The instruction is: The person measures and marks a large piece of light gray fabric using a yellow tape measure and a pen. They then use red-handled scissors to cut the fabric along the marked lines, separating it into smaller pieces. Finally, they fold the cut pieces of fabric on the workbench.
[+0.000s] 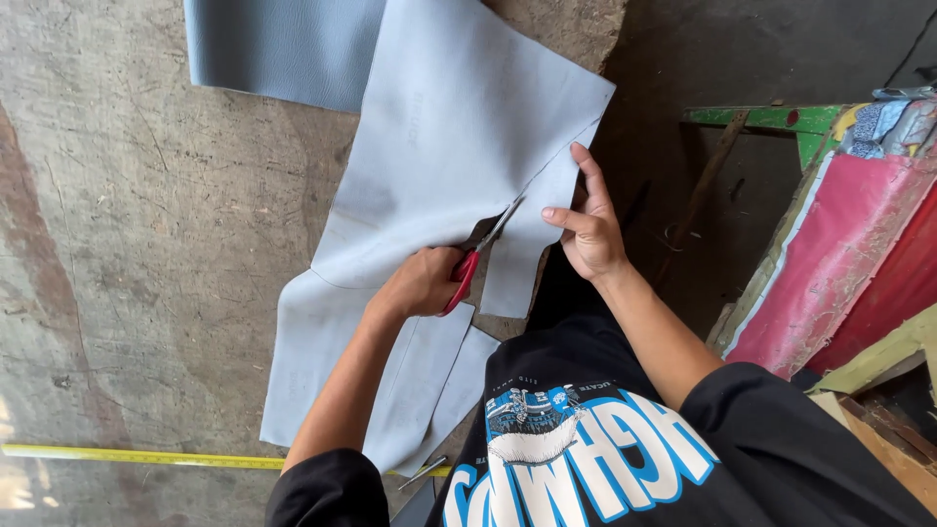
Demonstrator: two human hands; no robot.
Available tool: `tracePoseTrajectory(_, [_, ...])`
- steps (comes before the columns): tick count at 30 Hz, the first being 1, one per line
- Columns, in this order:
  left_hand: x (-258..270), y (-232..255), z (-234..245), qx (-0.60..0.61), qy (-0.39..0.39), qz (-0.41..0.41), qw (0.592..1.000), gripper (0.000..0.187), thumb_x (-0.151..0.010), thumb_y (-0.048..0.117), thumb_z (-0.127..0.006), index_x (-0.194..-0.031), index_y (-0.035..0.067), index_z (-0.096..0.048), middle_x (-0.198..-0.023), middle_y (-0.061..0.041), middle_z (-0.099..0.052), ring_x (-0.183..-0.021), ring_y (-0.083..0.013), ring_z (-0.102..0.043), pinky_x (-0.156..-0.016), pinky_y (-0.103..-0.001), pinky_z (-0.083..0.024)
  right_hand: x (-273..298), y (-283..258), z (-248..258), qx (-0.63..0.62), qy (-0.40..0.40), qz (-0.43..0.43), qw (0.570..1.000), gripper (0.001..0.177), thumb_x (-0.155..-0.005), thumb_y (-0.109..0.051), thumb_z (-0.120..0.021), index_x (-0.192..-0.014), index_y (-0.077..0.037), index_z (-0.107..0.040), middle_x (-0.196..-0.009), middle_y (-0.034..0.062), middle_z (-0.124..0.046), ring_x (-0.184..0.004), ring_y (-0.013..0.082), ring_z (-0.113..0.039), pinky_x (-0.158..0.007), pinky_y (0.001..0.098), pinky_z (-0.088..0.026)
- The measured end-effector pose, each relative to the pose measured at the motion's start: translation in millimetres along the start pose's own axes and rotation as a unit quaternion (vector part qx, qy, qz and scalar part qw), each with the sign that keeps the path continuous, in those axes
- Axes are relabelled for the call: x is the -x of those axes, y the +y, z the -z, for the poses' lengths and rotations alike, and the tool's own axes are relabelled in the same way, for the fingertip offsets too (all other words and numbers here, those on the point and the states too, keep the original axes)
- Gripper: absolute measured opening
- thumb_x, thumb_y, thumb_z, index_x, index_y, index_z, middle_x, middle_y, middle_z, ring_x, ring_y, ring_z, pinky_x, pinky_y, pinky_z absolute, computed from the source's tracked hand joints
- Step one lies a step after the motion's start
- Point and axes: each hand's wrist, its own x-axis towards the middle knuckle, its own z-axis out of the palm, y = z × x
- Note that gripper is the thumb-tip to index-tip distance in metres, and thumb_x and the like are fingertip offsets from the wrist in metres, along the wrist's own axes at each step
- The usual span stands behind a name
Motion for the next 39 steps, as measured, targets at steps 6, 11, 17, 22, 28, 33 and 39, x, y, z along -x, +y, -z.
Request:
tracePoseTrajectory(6, [-8,7,1,0.013,-0.014,0.004,1.0,0.031,-0.091,0.029,-0.079,-0.113,0.007,-0.077,-0.096,-0.018,-0.078,-0.088,-0.0385,-0.077,-0.074,-0.041,-0.063,-16,-12,10,0.098,-0.017,0.099,0.99,0.1,-0.084,0.012,-0.084,-0.165,-0.024,-0.037,-0.137,0.0119,-0.058,-0.125,0.0194,-0.058,-0.102,0.0366,-0.055])
tracePoseTrajectory(11, [-16,18,6,0.016,-0.025,0.005,1.0,0.032,-0.092,0.03,-0.078,-0.115,0.007,-0.076,-0.098,-0.018,-0.078,-0.09,-0.0394,-0.077,-0.076,-0.042,-0.064,-29,6,18,0.195,-0.03,0.153,0.968,0.099,-0.078,0.006,-0.089,-0.163,-0.018,-0.044,-0.166,0.0093,-0.037,-0.152,0.0173,-0.032,-0.128,0.042,-0.027])
tracePoseTrajectory(17, [-26,26,11,-0.016,-0.033,-0.009,0.999,0.03,-0.092,0.023,-0.075,-0.117,0.006,-0.075,-0.099,-0.018,-0.078,-0.093,-0.0394,-0.077,-0.077,-0.042,-0.064,-33,-5,18,0.242,-0.044,0.116,0.962,0.089,-0.074,0.001,-0.091,-0.155,-0.014,-0.057,-0.155,0.0092,-0.052,-0.148,0.0181,-0.038,-0.128,0.0418,-0.025])
tracePoseTrajectory(22, [-31,18,8,-0.036,-0.024,-0.017,0.999,0.028,-0.091,0.022,-0.075,-0.115,0.008,-0.074,-0.096,-0.016,-0.077,-0.089,-0.0372,-0.078,-0.075,-0.041,-0.064,-41,-12,24,0.211,-0.038,0.115,0.97,0.092,-0.071,0.003,-0.091,-0.154,-0.011,-0.056,-0.151,0.0087,-0.051,-0.145,0.0173,-0.038,-0.128,0.0422,-0.024])
tracePoseTrajectory(28, [-39,39,12,-0.022,-0.018,-0.031,0.999,0.029,-0.089,0.018,-0.075,-0.114,0.005,-0.074,-0.097,-0.019,-0.077,-0.09,-0.0408,-0.077,-0.075,-0.045,-0.063,-42,-26,24,0.186,-0.024,0.137,0.973,0.087,-0.075,0.001,-0.091,-0.154,-0.01,-0.056,-0.147,0.0081,-0.05,-0.143,0.0176,-0.038,-0.127,0.0407,-0.026])
tracePoseTrajectory(33, [-35,50,4,-0.038,0.007,-0.046,0.998,0.024,-0.084,0.018,-0.071,-0.105,0.005,-0.072,-0.088,-0.02,-0.075,-0.083,-0.044,-0.076,-0.071,-0.048,-0.062,-38,-37,33,0.202,-0.054,0.15,0.966,0.095,-0.07,0.004,-0.091,-0.156,-0.011,-0.053,-0.147,0.0091,-0.051,-0.141,0.019,-0.042,-0.126,0.0418,-0.03])
tracePoseTrajectory(39, [-12,56,-15,-0.064,0.065,-0.081,0.993,0.019,-0.085,0.015,-0.073,-0.101,0.005,-0.071,-0.084,-0.02,-0.074,-0.079,-0.0455,-0.075,-0.067,-0.048,-0.061,-13,-66,33,0.182,-0.051,0.173,0.966,0.086,-0.075,0.007,-0.088,-0.153,-0.007,-0.054,-0.138,0.011,-0.06,-0.131,0.018,-0.055,-0.119,0.0414,-0.042])
